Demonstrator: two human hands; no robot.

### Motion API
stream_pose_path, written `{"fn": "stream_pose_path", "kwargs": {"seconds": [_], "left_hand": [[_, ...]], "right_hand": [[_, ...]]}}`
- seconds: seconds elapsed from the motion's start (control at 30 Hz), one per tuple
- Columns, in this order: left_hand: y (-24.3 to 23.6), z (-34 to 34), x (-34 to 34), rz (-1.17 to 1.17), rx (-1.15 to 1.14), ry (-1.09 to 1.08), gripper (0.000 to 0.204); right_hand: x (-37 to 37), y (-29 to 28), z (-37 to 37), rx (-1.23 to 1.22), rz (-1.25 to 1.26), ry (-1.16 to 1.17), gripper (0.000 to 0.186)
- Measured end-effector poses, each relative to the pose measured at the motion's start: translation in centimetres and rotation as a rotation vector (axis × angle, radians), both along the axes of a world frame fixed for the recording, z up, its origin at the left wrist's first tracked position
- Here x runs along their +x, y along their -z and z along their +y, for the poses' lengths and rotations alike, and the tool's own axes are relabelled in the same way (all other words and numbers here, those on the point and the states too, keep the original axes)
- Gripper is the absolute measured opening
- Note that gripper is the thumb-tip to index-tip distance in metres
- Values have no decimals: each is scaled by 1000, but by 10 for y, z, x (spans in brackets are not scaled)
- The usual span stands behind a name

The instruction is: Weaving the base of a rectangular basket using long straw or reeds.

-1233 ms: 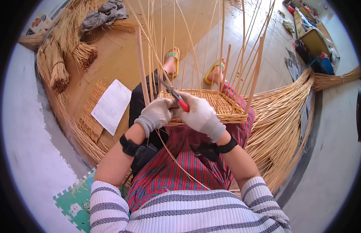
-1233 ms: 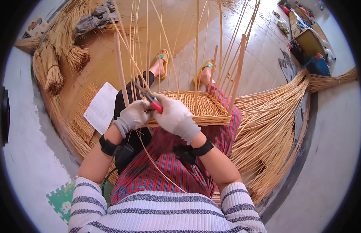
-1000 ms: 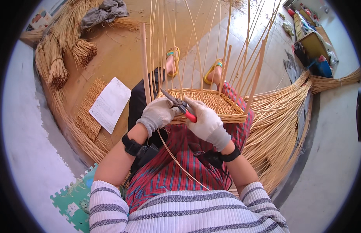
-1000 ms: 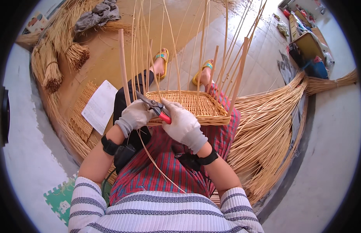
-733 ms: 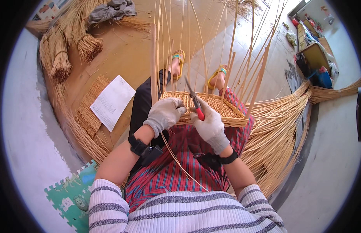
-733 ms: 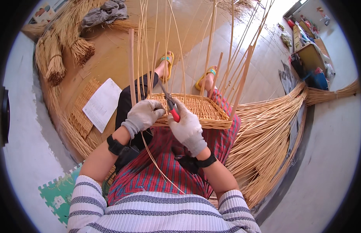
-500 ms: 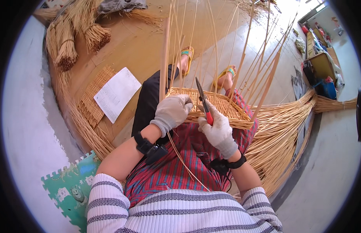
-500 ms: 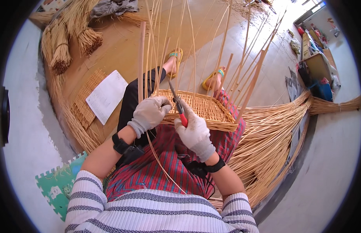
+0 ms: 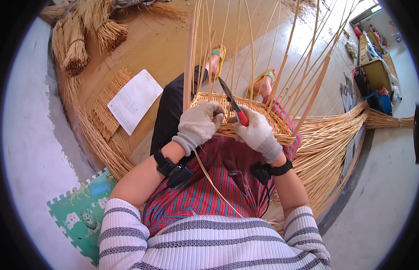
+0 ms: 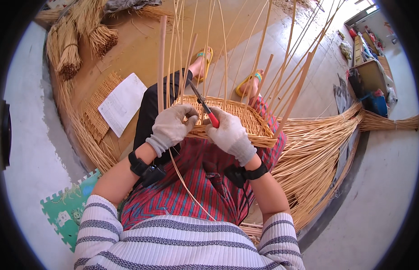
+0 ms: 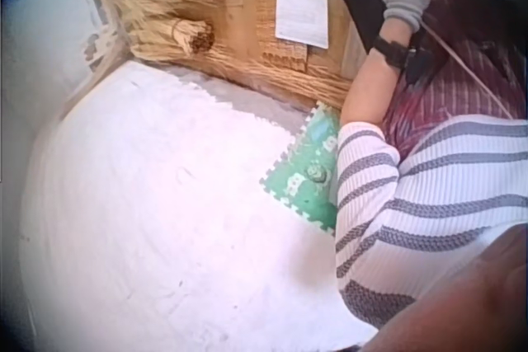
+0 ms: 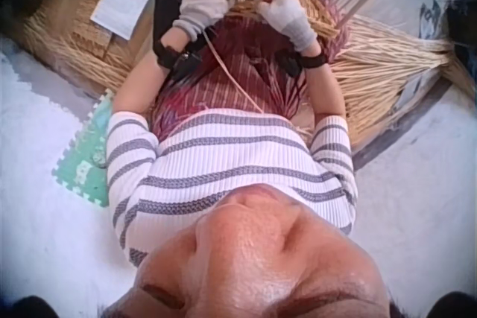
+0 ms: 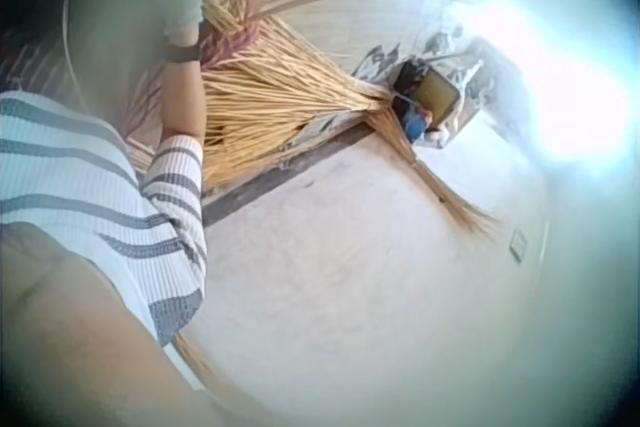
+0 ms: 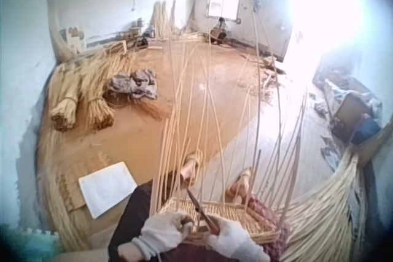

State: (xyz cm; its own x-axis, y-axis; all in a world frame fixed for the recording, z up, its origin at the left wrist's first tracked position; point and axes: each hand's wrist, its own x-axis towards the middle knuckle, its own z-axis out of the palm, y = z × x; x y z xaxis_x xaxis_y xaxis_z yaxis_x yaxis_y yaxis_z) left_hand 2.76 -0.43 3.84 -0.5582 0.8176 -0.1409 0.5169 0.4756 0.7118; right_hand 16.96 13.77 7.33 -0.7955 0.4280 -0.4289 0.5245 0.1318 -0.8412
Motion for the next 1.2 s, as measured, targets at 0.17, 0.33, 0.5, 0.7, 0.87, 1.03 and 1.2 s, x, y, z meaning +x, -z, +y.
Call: {"fn": "stream_pose_path", "kwargs": {"seconds": [0.17,0.33,0.5,0.7,0.87,1.03,1.2], "left_hand": [[3,-2,4,63,21,-22,16],[2,-3,5,117,-2,-20,17],[-3,5,9,13,-137,-102,16],[-6,8,10,-20,-255,-110,21],[-5,-3,6,-22,-175,-32,20],[-3,-20,16,13,-114,21,23],[-10,-11,20,61,-286,37,34]], "right_hand": [[-3,0,2,140,-12,-74,46],[-3,-5,14,-44,-57,-103,43],[-11,-11,25,-36,-109,-220,37],[-16,-18,16,54,-107,-274,32],[-19,-13,15,222,-89,-360,32],[-13,-17,10,53,-95,-267,35],[1,9,5,67,76,-129,45]]}}
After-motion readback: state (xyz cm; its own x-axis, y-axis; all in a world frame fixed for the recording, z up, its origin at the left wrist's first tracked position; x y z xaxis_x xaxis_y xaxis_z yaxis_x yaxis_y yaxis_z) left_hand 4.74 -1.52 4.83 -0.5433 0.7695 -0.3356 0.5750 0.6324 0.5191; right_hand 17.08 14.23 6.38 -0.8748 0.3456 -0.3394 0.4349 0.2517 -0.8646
